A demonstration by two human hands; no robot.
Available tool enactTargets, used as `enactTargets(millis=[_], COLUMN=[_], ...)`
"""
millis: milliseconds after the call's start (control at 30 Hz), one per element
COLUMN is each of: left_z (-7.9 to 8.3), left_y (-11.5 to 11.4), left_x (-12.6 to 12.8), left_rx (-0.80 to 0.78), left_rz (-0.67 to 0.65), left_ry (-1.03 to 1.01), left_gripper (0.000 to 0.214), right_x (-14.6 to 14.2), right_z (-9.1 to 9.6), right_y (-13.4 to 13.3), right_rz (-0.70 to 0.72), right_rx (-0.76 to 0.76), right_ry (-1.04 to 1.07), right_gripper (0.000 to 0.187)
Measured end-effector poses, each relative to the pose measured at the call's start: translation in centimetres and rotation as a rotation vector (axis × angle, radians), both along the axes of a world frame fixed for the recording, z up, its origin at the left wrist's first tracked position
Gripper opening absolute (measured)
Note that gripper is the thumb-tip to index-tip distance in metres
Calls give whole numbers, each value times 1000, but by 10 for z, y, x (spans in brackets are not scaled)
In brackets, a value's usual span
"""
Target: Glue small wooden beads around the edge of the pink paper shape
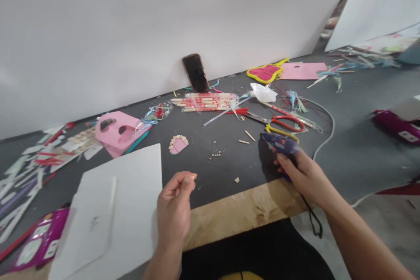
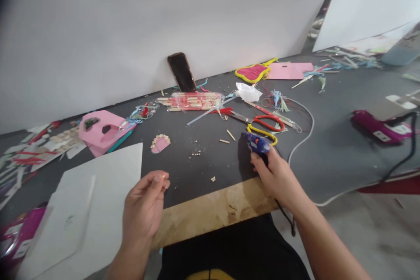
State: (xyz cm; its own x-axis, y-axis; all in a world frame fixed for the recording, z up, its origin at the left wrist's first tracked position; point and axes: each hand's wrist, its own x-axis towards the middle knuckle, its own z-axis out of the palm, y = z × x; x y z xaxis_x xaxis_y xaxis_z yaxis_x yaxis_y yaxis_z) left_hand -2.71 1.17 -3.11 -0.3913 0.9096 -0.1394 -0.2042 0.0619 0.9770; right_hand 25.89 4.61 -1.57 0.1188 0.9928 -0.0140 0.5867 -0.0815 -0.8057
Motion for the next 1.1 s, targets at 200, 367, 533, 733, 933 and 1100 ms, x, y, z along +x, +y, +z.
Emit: enactTargets(millis=[200, 367, 533, 733, 933, 1100], left_z=[1, 2, -1, -4, -2, -4], left_y=[-2, -2, -1, -1, -2, -2], left_x=[8, 11, 12, 15, 15, 15], left_rx=[-13, -18, -39, -63, -75, -62], left_rz=[-64, -84, -90, -111, -118, -137], left_ry=[-8, -79, -137, -157, -133, -94], left_gripper=[18, 18, 18, 16, 18, 17], right_x=[21, 34, 5, -49, -58, -58], right_z=[5, 23, 24, -5, -8, -3], right_y=[9, -2, -18, -11, 1, 4], right_rz=[-58, -213, -122, 563, 670, 701], right_rx=[185, 36, 516, 405, 343, 329], right_ry=[-642, -808, -568, -360, -441, -468], right_gripper=[37, 30, 21, 24, 28, 27])
